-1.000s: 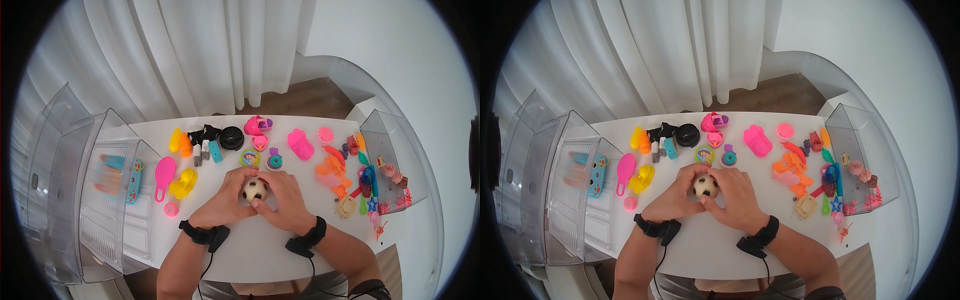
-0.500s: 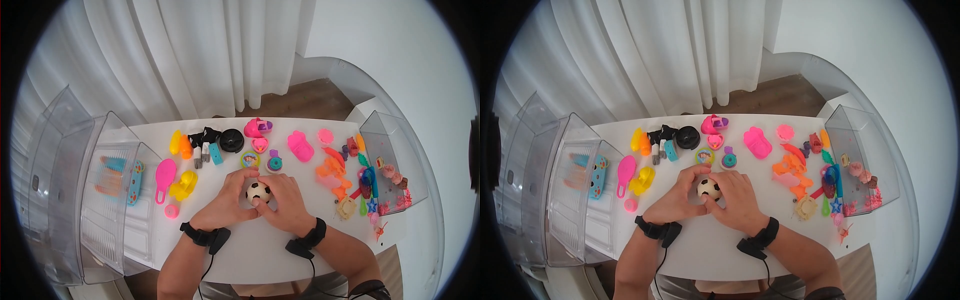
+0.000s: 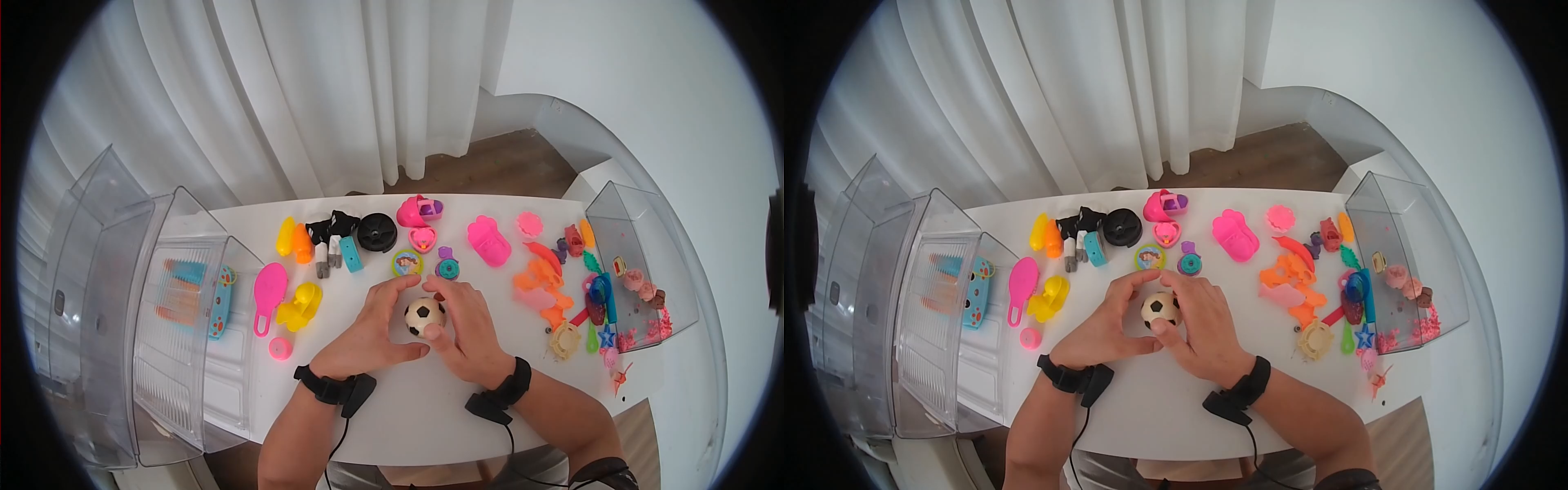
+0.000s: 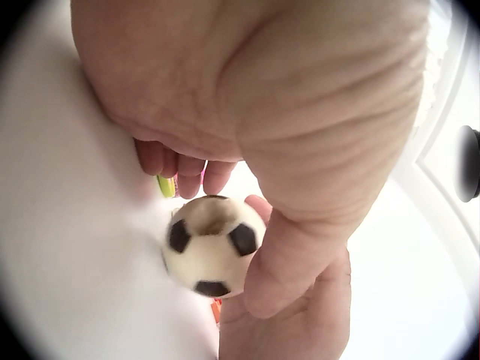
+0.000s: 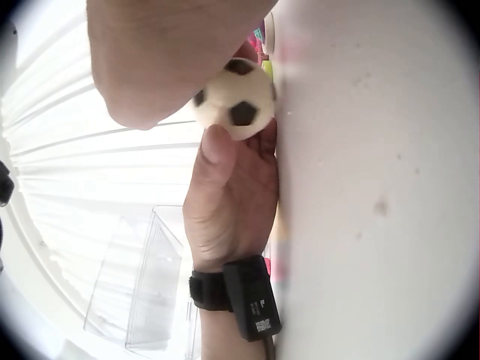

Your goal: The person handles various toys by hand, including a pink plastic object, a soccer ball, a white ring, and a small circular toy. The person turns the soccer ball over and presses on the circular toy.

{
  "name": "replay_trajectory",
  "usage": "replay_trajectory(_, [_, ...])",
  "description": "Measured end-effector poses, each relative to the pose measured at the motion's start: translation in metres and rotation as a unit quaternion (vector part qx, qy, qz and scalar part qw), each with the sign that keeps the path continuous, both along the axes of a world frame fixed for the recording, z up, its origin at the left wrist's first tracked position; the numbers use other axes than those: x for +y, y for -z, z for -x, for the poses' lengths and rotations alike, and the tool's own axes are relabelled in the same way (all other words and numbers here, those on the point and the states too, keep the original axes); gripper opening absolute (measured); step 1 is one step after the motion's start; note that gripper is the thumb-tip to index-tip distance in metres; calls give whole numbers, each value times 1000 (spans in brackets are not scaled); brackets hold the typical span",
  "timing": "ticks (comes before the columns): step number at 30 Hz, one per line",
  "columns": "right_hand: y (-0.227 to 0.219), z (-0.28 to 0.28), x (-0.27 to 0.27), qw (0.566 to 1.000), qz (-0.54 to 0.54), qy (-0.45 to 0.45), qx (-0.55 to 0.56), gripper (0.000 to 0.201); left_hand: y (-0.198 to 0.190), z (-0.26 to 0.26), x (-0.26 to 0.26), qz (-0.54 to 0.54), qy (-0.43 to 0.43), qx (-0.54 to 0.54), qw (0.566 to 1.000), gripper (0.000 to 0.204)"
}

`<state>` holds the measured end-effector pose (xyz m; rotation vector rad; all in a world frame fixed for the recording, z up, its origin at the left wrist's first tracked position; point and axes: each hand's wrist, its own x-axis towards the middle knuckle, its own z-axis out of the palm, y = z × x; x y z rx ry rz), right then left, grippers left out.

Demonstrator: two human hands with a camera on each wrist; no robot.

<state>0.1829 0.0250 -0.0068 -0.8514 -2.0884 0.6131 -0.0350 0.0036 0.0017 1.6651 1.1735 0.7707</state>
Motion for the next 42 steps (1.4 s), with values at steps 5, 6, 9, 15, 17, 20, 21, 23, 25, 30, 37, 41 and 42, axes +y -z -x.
replay_trajectory(5, [8,2,-2,998,-20,3,-66,55,0,-1,0,4,-1,6,1000,106])
replay_trajectory(6, [8,-1,-2,998,-20,3,-67,55,-1,0,0,0,3,0,1000,106])
replay_trajectory(9, [0,-1,1,999,21,-10,35,56,2,0,0,-14,5,-8,1000,106])
replay_trajectory(15, [4,3,-3,996,-42,61,-53,53,1,-1,0,-12,6,-9,1000,106])
replay_trajectory(17, [9,-1,-3,998,20,-6,-55,54,0,-1,0,-8,6,-10,1000,106])
replay_trajectory(20, [4,-5,1,1000,2,-5,9,53,1,0,0,-3,7,-26,1000,105])
replay_trajectory(21, [2,-2,0,1000,3,-4,9,53,1,0,0,-18,8,-9,1000,105])
replay_trajectory(23, [-3,7,-3,998,-37,55,-5,52,2,0,0,-31,9,9,999,105])
replay_trajectory(25, [1,5,-5,999,-13,39,-22,53,4,0,0,-29,5,9,1000,106])
replay_trajectory(30, [9,-3,1,1000,15,-6,1,59,-3,-1,-1,-15,10,-2,1000,104])
replay_trajectory(37, [9,-4,-2,999,24,7,-26,55,-5,-1,-2,-2,7,-16,1000,106])
replay_trajectory(41, [4,1,-2,1000,1,24,20,55,-2,-1,0,-8,14,-7,1000,105])
replay_trajectory(42, [3,3,-3,1000,0,24,20,55,-1,-1,0,-10,14,-5,1000,105])
